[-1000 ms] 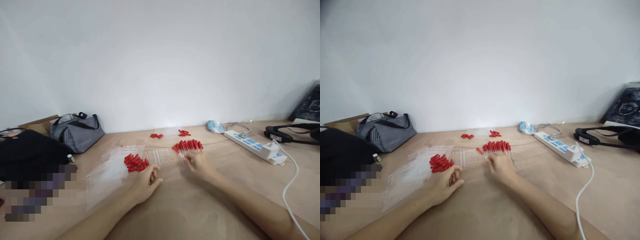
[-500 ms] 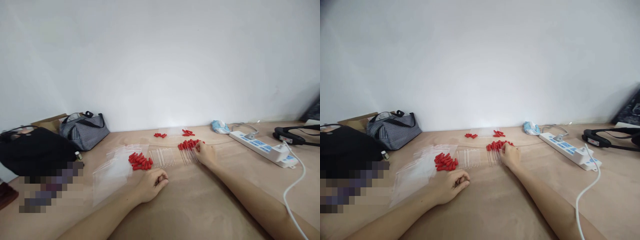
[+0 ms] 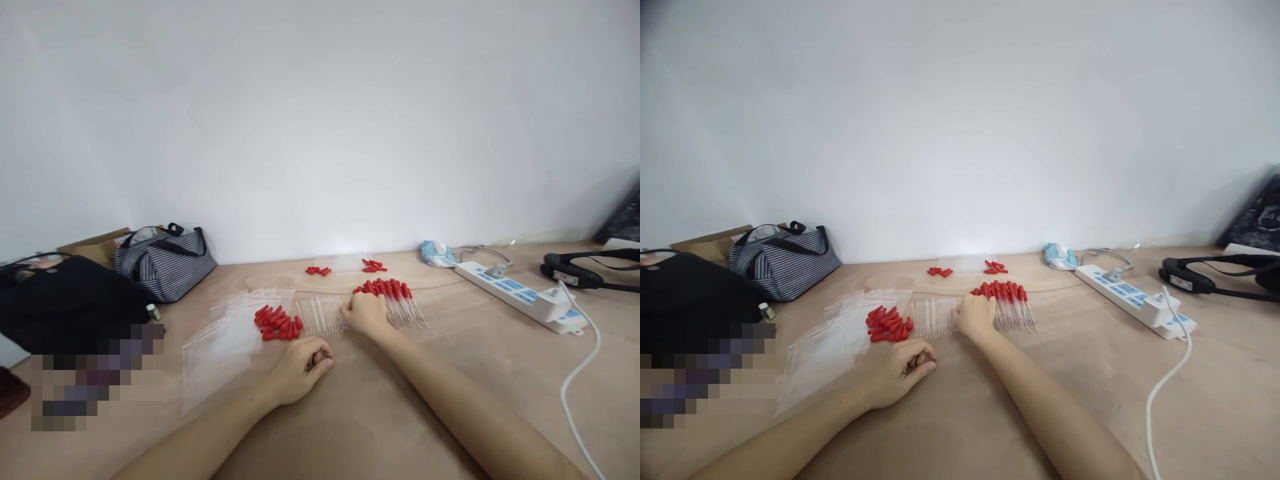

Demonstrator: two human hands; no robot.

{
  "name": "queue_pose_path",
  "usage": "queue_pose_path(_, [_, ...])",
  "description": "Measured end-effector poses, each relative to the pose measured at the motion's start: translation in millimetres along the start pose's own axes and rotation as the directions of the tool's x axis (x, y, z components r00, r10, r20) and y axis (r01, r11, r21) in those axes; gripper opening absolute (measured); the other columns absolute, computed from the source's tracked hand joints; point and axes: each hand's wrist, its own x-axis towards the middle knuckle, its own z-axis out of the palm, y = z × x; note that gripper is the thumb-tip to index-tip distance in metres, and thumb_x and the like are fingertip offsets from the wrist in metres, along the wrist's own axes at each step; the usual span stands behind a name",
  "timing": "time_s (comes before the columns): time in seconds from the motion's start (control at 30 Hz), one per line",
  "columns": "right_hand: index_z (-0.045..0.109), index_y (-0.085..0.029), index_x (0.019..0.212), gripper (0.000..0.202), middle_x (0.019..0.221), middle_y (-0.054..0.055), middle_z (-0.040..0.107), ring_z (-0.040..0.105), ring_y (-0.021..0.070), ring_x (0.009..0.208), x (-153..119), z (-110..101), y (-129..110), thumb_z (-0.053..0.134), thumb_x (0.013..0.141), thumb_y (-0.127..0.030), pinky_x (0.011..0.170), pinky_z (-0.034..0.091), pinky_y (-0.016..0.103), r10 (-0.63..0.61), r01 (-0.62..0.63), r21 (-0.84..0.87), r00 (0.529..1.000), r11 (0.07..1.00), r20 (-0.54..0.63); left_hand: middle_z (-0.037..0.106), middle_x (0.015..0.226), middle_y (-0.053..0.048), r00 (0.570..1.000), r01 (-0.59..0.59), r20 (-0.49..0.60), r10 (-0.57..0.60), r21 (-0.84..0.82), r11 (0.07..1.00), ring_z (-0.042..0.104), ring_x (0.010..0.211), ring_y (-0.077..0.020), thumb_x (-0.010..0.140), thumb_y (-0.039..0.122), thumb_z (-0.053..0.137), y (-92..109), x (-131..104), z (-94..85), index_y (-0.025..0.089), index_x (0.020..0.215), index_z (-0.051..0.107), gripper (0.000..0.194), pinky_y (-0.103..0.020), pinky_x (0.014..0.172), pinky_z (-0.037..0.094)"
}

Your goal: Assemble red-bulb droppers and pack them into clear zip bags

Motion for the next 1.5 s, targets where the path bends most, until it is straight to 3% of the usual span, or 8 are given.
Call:
queue_pose_path(0.13, [0.065, -0.013, 0.082, 0.031, 0.085, 0.015, 0.066, 0.059, 0.0247, 0.081, 7, 4, -12, 0.048, 0.071, -0.036, 0.079, 0.028, 0.038, 0.049, -0.049, 0.008, 0.997, 0.999, 0.058, 0.051, 0.062, 0.001, 0.995, -0.005, -0.102, 0.012, 0.067, 0.998, 0.048, 0.059, -0.0127, 0.076, 0.019, 0.047, -5, -1, 5.0, 0.017, 0.069, 0.053, 0.01, -0.022, 0.055, 0.037])
queue_pose_path(0.3, [0.065, -0.013, 0.081, 0.03, 0.085, 0.014, 0.066, 0.06, 0.0244, 0.079, 10, 7, -15, 0.047, 0.071, -0.035, 0.08, 0.027, 0.04, 0.064, -0.066, 0.026, 0.995, 0.997, 0.079, 0.055, 0.077, -0.006, 0.924, 0.199, -0.383, 0.006, 0.493, 0.847, 0.048, 0.077, -0.0229, 0.075, 0.028, 0.051, -13, 8, -7.4, 0.016, 0.072, 0.055, 0.012, -0.034, 0.068, 0.035])
queue_pose_path(0.43, [0.066, -0.013, 0.079, 0.03, 0.084, 0.014, 0.066, 0.06, 0.0242, 0.078, 10, 7, -14, 0.047, 0.071, -0.035, 0.081, 0.026, 0.04, 0.064, -0.067, 0.038, 0.995, 0.997, 0.072, 0.055, 0.079, -0.007, 0.901, 0.332, -0.431, -0.048, 0.614, 0.716, 0.047, 0.081, -0.0259, 0.073, 0.04, 0.052, -25, 18, -21.6, 0.018, 0.071, 0.058, 0.023, -0.037, 0.069, 0.031])
queue_pose_path(0.63, [0.064, -0.016, 0.073, 0.03, 0.079, 0.011, 0.066, 0.058, 0.0232, 0.079, 6, 3, -9, 0.039, 0.076, -0.033, 0.077, 0.026, 0.038, 0.067, -0.063, 0.091, 0.996, 0.994, -0.05, 0.055, 0.076, -0.007, 0.901, 0.349, -0.43, -0.063, 0.628, 0.696, 0.047, 0.08, -0.0249, 0.073, 0.035, 0.051, -36, 23, -22.9, 0.018, 0.064, 0.059, 0.021, -0.036, 0.068, 0.03])
queue_pose_path(0.77, [0.057, -0.016, 0.071, 0.025, 0.073, 0.007, 0.063, 0.056, 0.0191, 0.074, -10, 5, 7, 0.039, 0.08, -0.031, 0.071, 0.029, 0.032, -0.054, 0.119, 0.22, 0.958, 0.968, -0.283, 0.055, 0.075, -0.007, 0.873, 0.301, -0.487, 0.017, 0.566, 0.768, 0.048, 0.079, -0.0242, 0.074, 0.029, 0.049, -26, 18, -26.3, 0.017, 0.065, 0.059, 0.017, -0.036, 0.068, 0.032])
queue_pose_path(0.93, [0.049, -0.017, 0.077, 0.018, 0.072, 0.004, 0.06, 0.054, 0.0144, 0.065, -44, 13, 51, 0.035, 0.085, -0.024, 0.068, 0.034, 0.028, -0.319, 0.473, 0.3, 0.839, 0.829, -0.441, 0.052, 0.078, -0.004, 0.935, -0.057, -0.321, 0.153, 0.288, 0.956, 0.05, 0.075, -0.0169, 0.078, 0.022, 0.046, -4, 3, -15.8, 0.017, 0.074, 0.055, 0.011, -0.029, 0.071, 0.039])
queue_pose_path(1.07, [0.051, -0.017, 0.094, 0.018, 0.08, 0.006, 0.061, 0.054, 0.0167, 0.071, -62, 13, 80, 0.036, 0.085, -0.022, 0.067, 0.036, 0.029, -0.424, 0.578, 0.263, 0.778, 0.772, -0.464, 0.053, 0.074, -0.002, 0.989, -0.073, -0.123, 0.084, 0.089, 0.993, 0.05, 0.064, -0.0129, 0.073, 0.014, 0.046, 1, -3, 0.0, 0.017, 0.074, 0.052, 0.007, -0.024, 0.059, 0.041])
queue_pose_path(1.5, [0.058, -0.018, 0.093, 0.021, 0.071, 0.002, 0.06, 0.051, 0.0121, 0.066, -78, -2, 62, 0.04, 0.083, -0.017, 0.074, 0.028, 0.032, -0.638, 0.71, 0.213, 0.699, 0.671, -0.322, 0.059, 0.077, 0.0, 0.988, -0.022, -0.153, 0.003, -0.118, 0.993, 0.055, 0.072, -0.0138, 0.081, 0.016, 0.044, 5, 1, 4.3, 0.017, 0.081, 0.054, 0.01, -0.024, 0.067, 0.042])
